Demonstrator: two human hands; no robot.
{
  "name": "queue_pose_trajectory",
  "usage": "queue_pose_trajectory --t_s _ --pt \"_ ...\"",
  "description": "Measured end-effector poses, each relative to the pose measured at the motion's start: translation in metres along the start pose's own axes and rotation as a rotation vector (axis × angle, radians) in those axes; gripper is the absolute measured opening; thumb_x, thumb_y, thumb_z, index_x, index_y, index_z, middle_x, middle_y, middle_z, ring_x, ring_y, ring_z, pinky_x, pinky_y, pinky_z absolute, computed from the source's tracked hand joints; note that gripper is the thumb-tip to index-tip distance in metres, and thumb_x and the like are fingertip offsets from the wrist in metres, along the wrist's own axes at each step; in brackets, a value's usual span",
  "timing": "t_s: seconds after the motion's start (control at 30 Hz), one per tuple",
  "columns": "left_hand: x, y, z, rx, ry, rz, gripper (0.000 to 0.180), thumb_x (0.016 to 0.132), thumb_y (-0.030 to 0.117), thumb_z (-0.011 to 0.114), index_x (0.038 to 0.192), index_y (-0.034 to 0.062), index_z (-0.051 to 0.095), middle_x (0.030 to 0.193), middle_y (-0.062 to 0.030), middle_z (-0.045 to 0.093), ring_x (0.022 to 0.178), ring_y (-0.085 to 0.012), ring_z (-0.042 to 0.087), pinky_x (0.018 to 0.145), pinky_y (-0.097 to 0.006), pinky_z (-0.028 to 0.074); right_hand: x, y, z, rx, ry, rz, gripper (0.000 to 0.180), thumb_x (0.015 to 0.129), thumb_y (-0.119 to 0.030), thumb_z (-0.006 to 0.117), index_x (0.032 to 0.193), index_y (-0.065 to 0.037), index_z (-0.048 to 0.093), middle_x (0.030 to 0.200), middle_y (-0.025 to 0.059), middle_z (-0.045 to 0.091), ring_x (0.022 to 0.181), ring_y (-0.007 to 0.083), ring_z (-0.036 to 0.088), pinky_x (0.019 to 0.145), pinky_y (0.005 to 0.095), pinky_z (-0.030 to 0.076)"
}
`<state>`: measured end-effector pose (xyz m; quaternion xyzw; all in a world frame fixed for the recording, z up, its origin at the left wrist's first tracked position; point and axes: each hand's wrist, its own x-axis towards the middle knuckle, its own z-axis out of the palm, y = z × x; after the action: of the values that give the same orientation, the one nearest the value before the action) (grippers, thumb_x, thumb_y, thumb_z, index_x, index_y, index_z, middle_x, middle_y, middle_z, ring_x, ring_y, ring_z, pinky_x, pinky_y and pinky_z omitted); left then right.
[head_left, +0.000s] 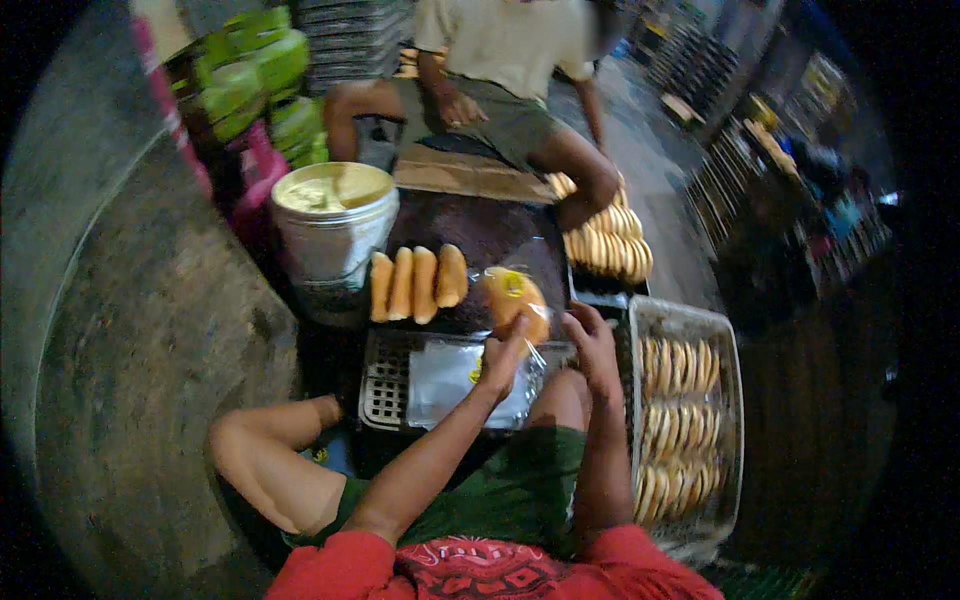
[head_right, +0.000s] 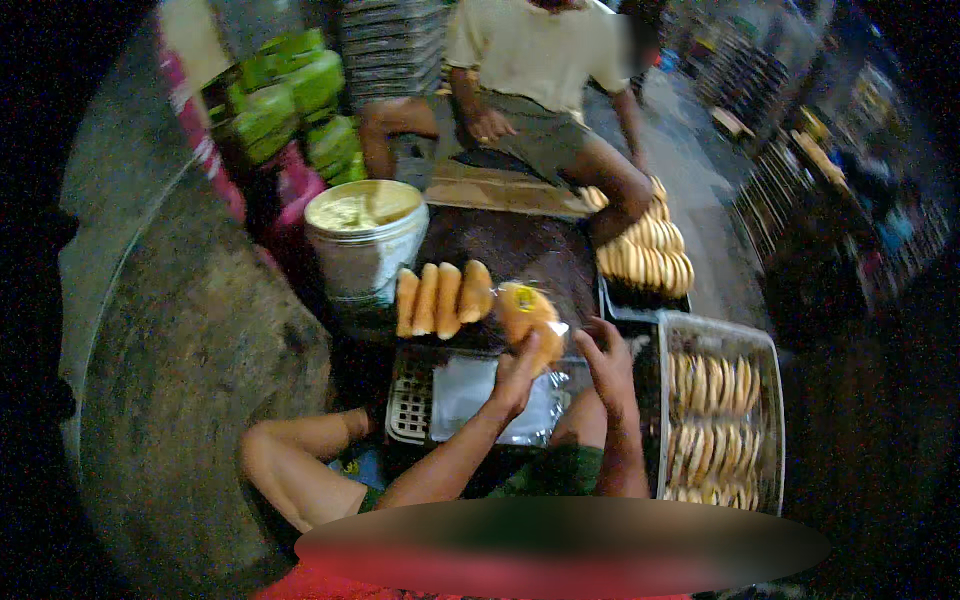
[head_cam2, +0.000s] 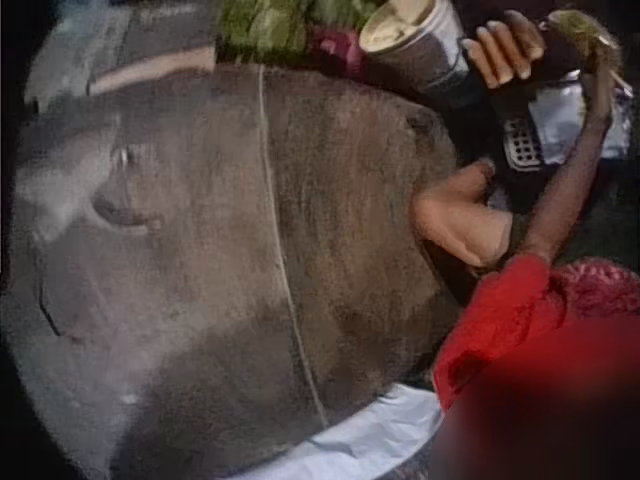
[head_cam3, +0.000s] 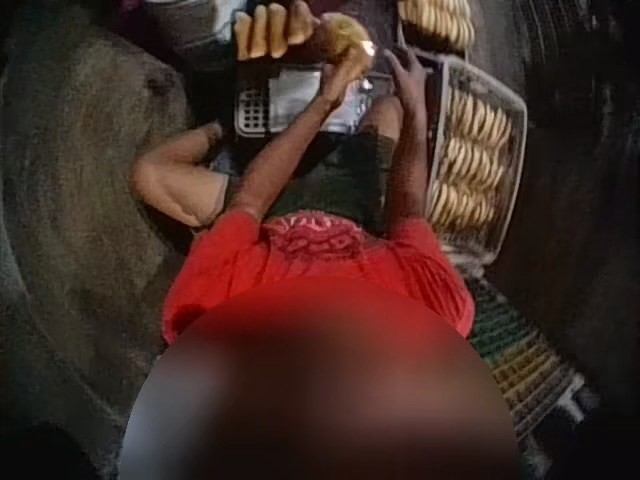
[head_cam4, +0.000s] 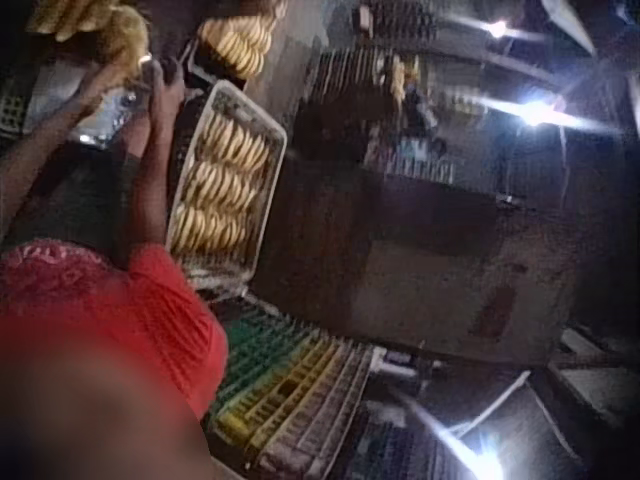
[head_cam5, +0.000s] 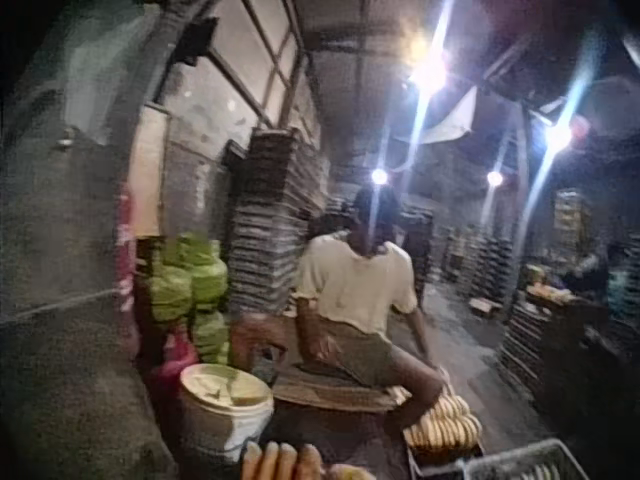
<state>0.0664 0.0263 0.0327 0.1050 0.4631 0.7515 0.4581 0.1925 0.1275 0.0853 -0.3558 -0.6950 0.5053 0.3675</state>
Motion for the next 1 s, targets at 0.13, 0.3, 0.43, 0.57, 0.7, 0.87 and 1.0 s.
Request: queue_pose_trajectory --t_s 0.13,0.3,0.43,0.57,0.7,0.87,1.0 --pt "-0.012 0.004 0.001 0.729 -0.416 0.226 0.035 0.085 0.028 0.07 0.107 0.0006 0.068 0.104 -0.0136 0.068 0.099 -0.0237 0.061 0.088 -0.037 0.048 -0.019 -0.023 -0.068 -0.124 -0.151 0.296 0.051 0.084 -0.043 0.072 0.104 0.004 0.066 0.09 0.0076 0.066 0.082 0.017 0.059 0.073 0.0301 0.047" --pt "0.002 0.02 -0.099 1.952 0.035 0.528 0.059 0.071 0.033 0.083 0.117 0.0008 0.063 0.119 -0.0212 0.06 0.115 -0.038 0.053 0.096 -0.047 0.044 -0.112 -0.015 -0.214 -0.012 0.369 0.305 0.044 0.082 -0.035 0.076 0.102 0.001 0.062 0.091 0.0103 0.067 0.085 0.0187 0.063 0.078 0.0325 0.05" --pt "0.023 0.018 -0.152 1.927 -0.233 0.417 0.059 0.069 0.028 0.084 0.118 0.0034 0.061 0.112 -0.0145 0.058 0.113 -0.0355 0.052 0.092 -0.053 0.042 -0.216 0.0 -0.333 -0.675 1.084 0.372 0.046 0.077 -0.031 0.078 0.105 0.002 0.066 0.096 0.0194 0.071 0.088 0.0261 0.069 0.076 0.0397 0.054" --pt "0.039 0.022 -0.137 1.952 -0.258 0.299 0.049 0.068 0.02 0.081 0.111 0.0053 0.063 0.109 -0.0127 0.06 0.109 -0.0339 0.054 0.09 -0.054 0.041 -0.317 0.073 -0.41 -1.06 1.126 0.954 0.044 0.078 -0.031 0.069 0.106 0.003 0.067 0.103 0.0257 0.069 0.099 0.042 0.066 0.085 0.0475 0.052" --pt "0.044 0.036 -0.123 1.759 -0.29 0.218 0.044 0.066 0.009 0.073 0.107 0.004 0.059 0.106 -0.017 0.06 0.105 -0.0384 0.056 0.087 -0.051 0.045 -0.34 0.197 -0.449 -0.968 1.24 1.162 0.042 0.081 -0.03 0.065 0.107 0.004 0.067 0.105 0.0246 0.069 0.102 0.0418 0.065 0.089 0.0487 0.051" --pt "0.043 0.038 -0.141 1.636 -0.33 0.407 0.048 0.063 0.002 0.068 0.11 0.0049 0.059 0.109 -0.0202 0.062 0.104 -0.0392 0.057 0.089 -0.044 0.047 -0.314 0.227 -0.431 -0.894 1.076 1.176 0.062 0.085 -0.036 0.065 0.13 0.004 0.051 0.116 0.0248 0.065 0.109 0.0415 0.062 0.101 0.0487 0.045" --pt "0.04 0.039 -0.144 1.827 -0.195 0.504 0.014 0.071 0.014 0.069 0.081 0.005 0.065 0.078 -0.0184 0.066 0.081 -0.039 0.063 0.074 -0.048 0.048 -0.257 0.135 -0.372 -1.464 1.233 1.056 0.08 0.088 -0.037 0.066 0.15 -0.003 0.028 0.15 0.0238 0.036 0.129 0.0455 0.045 0.106 0.0615 0.035"
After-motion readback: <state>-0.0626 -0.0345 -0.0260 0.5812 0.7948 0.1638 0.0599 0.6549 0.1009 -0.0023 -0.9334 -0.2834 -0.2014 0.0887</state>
